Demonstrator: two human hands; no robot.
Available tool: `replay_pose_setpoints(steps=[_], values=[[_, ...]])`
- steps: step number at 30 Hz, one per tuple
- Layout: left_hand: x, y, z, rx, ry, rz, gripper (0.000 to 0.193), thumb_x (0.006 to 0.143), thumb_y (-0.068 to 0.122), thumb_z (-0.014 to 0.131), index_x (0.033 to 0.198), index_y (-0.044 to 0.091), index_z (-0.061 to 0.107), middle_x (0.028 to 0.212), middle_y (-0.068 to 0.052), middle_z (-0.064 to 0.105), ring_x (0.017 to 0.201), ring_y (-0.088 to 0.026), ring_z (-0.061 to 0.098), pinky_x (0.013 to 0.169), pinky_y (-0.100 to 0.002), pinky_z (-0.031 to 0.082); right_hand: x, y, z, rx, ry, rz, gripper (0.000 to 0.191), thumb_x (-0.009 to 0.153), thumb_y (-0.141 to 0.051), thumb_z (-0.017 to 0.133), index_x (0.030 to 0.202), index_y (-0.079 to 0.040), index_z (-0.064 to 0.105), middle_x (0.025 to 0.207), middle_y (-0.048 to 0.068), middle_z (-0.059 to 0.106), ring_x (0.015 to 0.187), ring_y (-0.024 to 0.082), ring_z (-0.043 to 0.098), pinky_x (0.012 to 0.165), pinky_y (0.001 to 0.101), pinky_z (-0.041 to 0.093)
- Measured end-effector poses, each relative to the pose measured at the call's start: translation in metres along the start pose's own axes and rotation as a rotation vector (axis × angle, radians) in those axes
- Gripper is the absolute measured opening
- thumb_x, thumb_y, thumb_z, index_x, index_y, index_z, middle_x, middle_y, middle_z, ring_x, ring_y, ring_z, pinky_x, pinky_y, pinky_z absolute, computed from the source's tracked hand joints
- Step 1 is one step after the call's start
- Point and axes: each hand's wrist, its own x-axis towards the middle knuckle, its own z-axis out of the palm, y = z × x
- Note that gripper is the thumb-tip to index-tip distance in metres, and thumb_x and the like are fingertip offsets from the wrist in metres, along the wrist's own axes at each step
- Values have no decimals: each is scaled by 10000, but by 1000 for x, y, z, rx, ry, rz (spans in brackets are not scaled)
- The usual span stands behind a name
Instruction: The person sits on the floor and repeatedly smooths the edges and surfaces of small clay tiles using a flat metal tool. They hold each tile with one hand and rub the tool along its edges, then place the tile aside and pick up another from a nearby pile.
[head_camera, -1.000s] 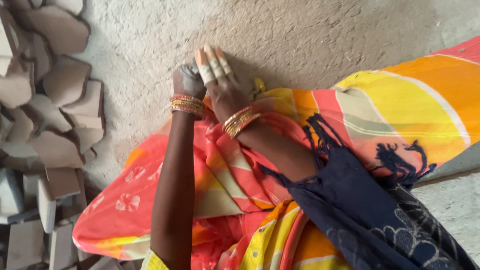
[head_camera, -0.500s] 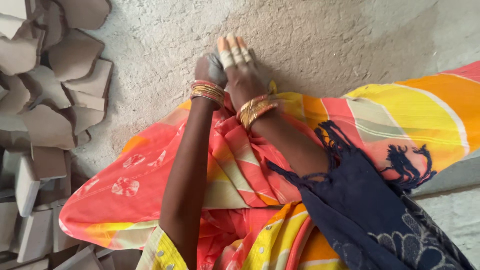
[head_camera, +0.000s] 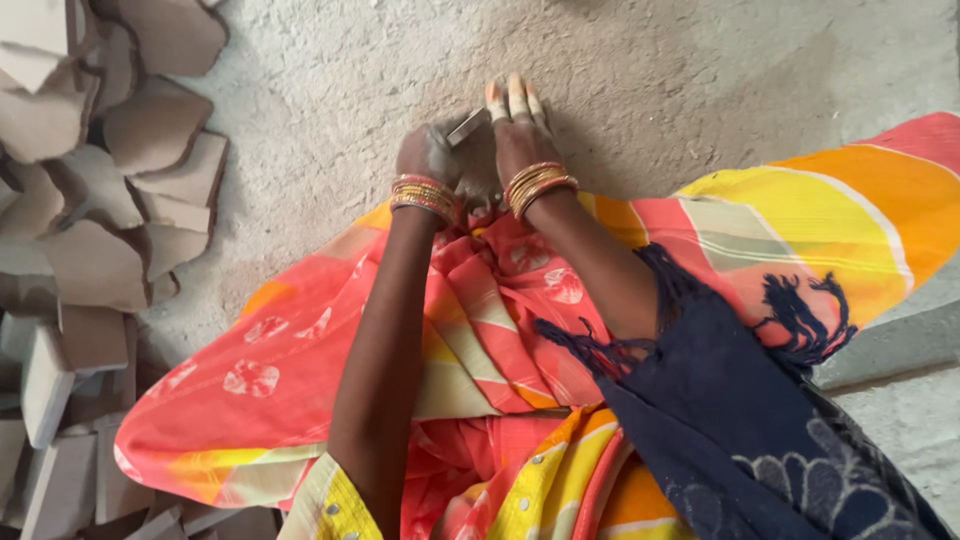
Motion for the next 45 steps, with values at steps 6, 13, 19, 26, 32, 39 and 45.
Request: replay_pose_setpoints(steps=[6, 13, 19, 26, 32, 39, 45], values=[[0, -4, -5, -120, 51, -27, 494, 764, 43, 646, 1197, 251, 764, 997, -186, 740, 914, -396, 709, 796, -469, 579, 8, 26, -14, 524, 33, 220, 317, 967, -177, 629, 1244, -24, 622, 880, 204, 749, 809, 412, 751, 680, 519, 603], [9, -11, 1, -109, 33, -48, 219, 840, 192, 718, 1052, 157, 755, 931, -213, 728, 875, -415, 702, 755, -483, 575, -11, 5, -31, 530, 61, -4, 351, 965, -231, 729, 1171, 21, 597, 768, 239, 687, 698, 425, 704, 564, 511, 533], [7, -16, 8, -65, 83, 33, 175, 823, 149, 708, 988, 156, 764, 881, -213, 722, 835, -435, 688, 706, -503, 559, 7, 2, -24, 341, 117, -84, 300, 952, -207, 730, 1092, 16, 587, 680, 215, 654, 638, 424, 676, 555, 531, 518], [7, -18, 5, -212, 13, -54, 223, 791, 156, 712, 1001, 196, 775, 853, -190, 724, 785, -391, 705, 686, -470, 562, -7, -4, -22, 204, 85, -232, 238, 885, -130, 673, 1051, 8, 572, 761, 200, 687, 635, 362, 703, 567, 471, 567], [20, -29, 2, -125, -66, -13, 267, 750, 97, 673, 995, 159, 761, 906, -172, 739, 832, -390, 709, 721, -449, 580, -28, 10, -27, 351, 39, 42, 341, 1017, -267, 683, 1143, 36, 589, 732, 236, 681, 666, 414, 691, 567, 516, 532], [16, -31, 12, -133, -5, 44, 289, 779, 88, 662, 1020, 209, 769, 931, -155, 745, 847, -382, 713, 727, -456, 576, -1, 23, -2, 317, 44, 38, 359, 963, -203, 696, 1214, 24, 576, 747, 214, 699, 664, 402, 704, 539, 505, 530], [5, -20, 15, -62, 49, -24, 289, 817, 90, 672, 1028, 247, 791, 931, -155, 750, 859, -384, 716, 748, -458, 581, 36, 16, 11, 145, 170, -97, 364, 920, -130, 704, 1231, -4, 560, 756, 183, 714, 658, 373, 719, 529, 491, 559]])
